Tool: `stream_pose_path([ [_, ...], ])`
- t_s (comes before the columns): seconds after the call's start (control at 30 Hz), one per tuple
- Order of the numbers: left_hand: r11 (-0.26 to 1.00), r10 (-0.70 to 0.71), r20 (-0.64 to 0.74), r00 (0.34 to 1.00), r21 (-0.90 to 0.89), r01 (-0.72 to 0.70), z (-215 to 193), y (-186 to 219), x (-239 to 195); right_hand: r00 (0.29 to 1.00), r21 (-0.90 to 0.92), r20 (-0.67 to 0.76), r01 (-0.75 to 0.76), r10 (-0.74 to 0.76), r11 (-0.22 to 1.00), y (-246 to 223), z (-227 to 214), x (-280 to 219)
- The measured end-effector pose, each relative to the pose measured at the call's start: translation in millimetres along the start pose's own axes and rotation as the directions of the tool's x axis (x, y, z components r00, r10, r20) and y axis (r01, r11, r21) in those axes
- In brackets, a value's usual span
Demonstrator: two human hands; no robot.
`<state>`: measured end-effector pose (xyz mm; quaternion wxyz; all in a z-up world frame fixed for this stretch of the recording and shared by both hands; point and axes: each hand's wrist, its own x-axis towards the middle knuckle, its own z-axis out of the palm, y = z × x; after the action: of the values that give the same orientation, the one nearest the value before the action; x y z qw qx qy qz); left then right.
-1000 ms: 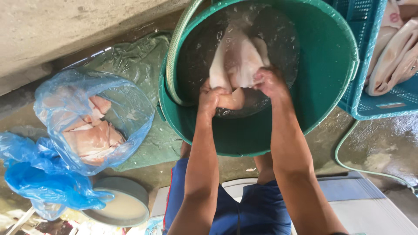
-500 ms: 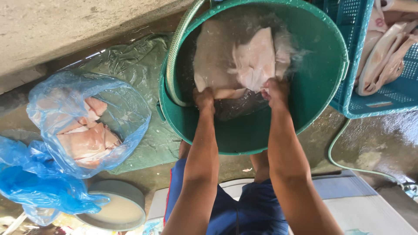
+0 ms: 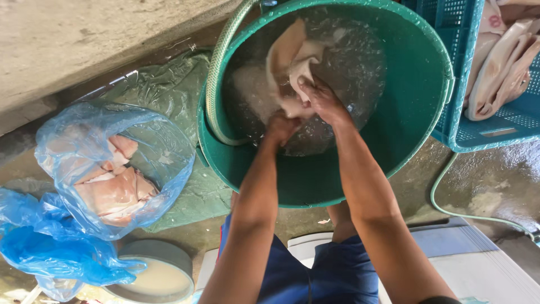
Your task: The person washes large, flat pieces of raw meat by hand in a green bucket filled with water. They repeatedly submerge, agitate, and rinse the meat, then transfer the cleaned pieces into a blue plastic basket. The person also handles a blue plastic bag containing additional meat.
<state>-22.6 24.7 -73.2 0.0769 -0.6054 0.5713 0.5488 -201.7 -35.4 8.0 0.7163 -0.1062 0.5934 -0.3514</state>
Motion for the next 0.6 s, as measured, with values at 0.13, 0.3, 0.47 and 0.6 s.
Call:
stream_pose_path([
  [0.13,0.792,-0.332,0.131,0.934,-0.499,0.351,-15.0,-28.2,8.1,0.955,0.328,-0.207,-0.135,0.211,0.935,75.7,-35.4,48.1],
  [0.3,0.835,-0.317,0.139,0.938,-0.429,0.346,-15.9,2.8,-3.8,0.924,-0.255,-0.369,-0.204,0.100,0.945,170.4,-71.7,61.8],
  [0.47,0.789,-0.202,0.251,0.947,-0.531,0.309,-46.9,74.5,-61.3,0.970,0.098,-0.240,-0.023,0.046,0.995,119.7,-55.9,10.1],
  [0.6,0.743,-0.078,0.263,0.962,-0.628,0.232,-103.0,147.0,-127.1,0.988,0.163,-0.134,0.092,-0.070,0.982,6.9,-39.2,-93.9],
])
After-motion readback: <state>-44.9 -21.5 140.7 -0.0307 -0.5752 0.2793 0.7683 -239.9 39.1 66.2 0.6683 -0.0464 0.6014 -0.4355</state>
